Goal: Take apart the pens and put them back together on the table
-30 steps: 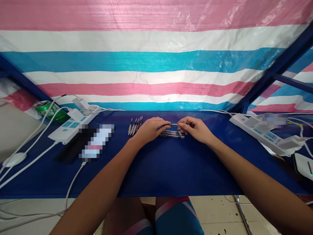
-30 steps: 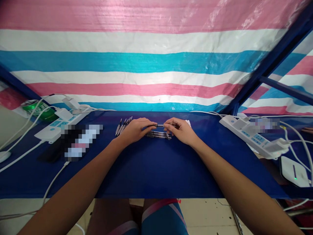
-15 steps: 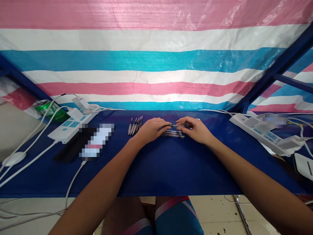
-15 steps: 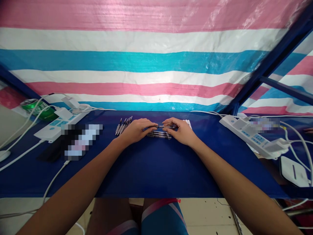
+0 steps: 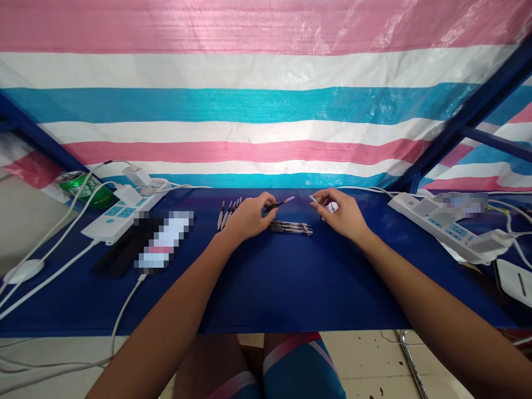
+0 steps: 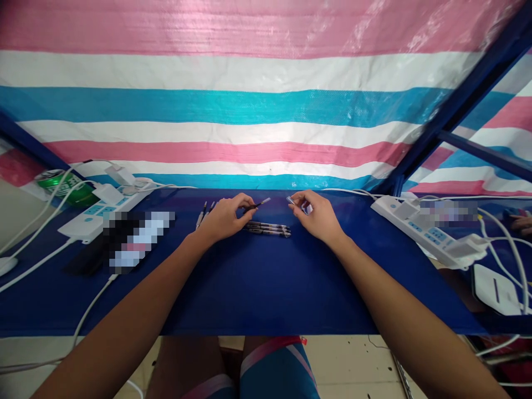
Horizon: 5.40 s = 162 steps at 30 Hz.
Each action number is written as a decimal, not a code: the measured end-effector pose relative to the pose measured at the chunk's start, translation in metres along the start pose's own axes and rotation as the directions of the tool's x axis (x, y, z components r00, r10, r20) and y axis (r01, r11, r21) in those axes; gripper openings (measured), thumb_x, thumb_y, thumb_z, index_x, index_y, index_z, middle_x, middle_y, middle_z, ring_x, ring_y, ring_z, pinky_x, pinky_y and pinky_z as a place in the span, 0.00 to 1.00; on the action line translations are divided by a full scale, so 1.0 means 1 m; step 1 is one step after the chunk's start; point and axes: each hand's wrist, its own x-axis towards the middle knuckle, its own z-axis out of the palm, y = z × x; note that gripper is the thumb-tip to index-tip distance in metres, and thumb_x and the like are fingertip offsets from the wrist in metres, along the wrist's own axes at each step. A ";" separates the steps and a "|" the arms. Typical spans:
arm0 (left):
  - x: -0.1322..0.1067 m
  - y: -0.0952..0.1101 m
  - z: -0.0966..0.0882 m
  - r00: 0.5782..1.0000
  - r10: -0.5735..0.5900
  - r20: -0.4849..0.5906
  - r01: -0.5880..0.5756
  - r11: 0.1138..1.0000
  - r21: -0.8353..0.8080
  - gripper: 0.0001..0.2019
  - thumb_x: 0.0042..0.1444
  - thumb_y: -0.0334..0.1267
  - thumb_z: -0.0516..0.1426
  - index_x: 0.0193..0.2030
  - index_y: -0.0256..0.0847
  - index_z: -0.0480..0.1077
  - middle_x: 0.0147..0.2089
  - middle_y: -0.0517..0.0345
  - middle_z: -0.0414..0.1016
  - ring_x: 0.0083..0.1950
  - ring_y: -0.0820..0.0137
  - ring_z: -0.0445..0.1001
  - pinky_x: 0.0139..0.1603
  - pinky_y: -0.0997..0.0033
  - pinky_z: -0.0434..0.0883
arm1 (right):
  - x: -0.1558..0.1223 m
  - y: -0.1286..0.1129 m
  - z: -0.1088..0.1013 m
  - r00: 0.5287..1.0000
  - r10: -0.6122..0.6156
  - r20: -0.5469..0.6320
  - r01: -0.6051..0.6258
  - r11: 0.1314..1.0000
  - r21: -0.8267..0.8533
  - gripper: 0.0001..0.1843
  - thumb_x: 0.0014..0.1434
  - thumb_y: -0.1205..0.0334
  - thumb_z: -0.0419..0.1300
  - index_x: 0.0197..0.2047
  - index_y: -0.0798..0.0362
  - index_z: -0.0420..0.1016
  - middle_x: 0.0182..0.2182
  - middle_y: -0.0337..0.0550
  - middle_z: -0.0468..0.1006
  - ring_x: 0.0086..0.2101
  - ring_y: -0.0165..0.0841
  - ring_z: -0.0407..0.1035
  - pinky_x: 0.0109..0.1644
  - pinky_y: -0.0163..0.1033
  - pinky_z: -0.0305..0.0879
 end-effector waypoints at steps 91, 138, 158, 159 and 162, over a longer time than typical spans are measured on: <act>0.001 0.013 0.011 0.979 0.203 0.019 -0.199 0.973 -0.115 0.08 0.70 0.39 0.62 0.51 0.44 0.82 0.47 0.54 0.86 0.47 0.65 0.84 0.50 0.67 0.77 | -0.008 -0.011 0.014 0.968 -0.046 0.248 0.000 0.983 0.184 0.11 0.68 0.50 0.66 0.49 0.45 0.83 0.46 0.44 0.86 0.43 0.41 0.79 0.46 0.48 0.76; -0.009 -0.016 -0.009 0.939 -0.322 -0.119 0.342 0.845 0.412 0.26 0.64 0.37 0.61 0.68 0.42 0.71 0.67 0.40 0.66 0.45 0.55 0.82 0.48 0.52 0.79 | 0.014 0.028 0.028 0.987 -0.043 0.152 0.098 0.923 -0.372 0.19 0.69 0.55 0.61 0.59 0.53 0.79 0.35 0.49 0.81 0.41 0.48 0.73 0.49 0.53 0.69; -0.005 0.003 -0.002 0.962 0.159 0.221 -0.137 0.984 -0.111 0.08 0.61 0.38 0.68 0.47 0.49 0.84 0.46 0.53 0.85 0.56 0.59 0.80 0.58 0.56 0.77 | -0.009 -0.005 0.011 0.849 -0.235 0.473 0.289 0.956 -0.044 0.11 0.69 0.50 0.66 0.49 0.42 0.88 0.47 0.50 0.82 0.50 0.47 0.71 0.60 0.59 0.68; -0.005 0.004 -0.001 0.961 0.153 0.229 -0.120 0.981 -0.151 0.08 0.61 0.37 0.68 0.47 0.47 0.84 0.46 0.54 0.85 0.51 0.61 0.82 0.55 0.59 0.79 | -0.008 -0.005 0.012 0.846 -0.238 0.478 0.287 0.957 -0.031 0.10 0.69 0.51 0.65 0.48 0.42 0.87 0.47 0.49 0.82 0.50 0.47 0.72 0.60 0.60 0.67; -0.004 0.006 0.001 0.961 0.131 0.244 -0.067 0.965 -0.253 0.08 0.61 0.35 0.66 0.48 0.44 0.82 0.44 0.54 0.84 0.42 0.67 0.83 0.46 0.67 0.80 | -0.007 -0.008 0.013 0.839 -0.237 0.489 0.270 0.963 0.005 0.09 0.70 0.53 0.64 0.46 0.44 0.86 0.46 0.48 0.83 0.49 0.46 0.73 0.61 0.60 0.66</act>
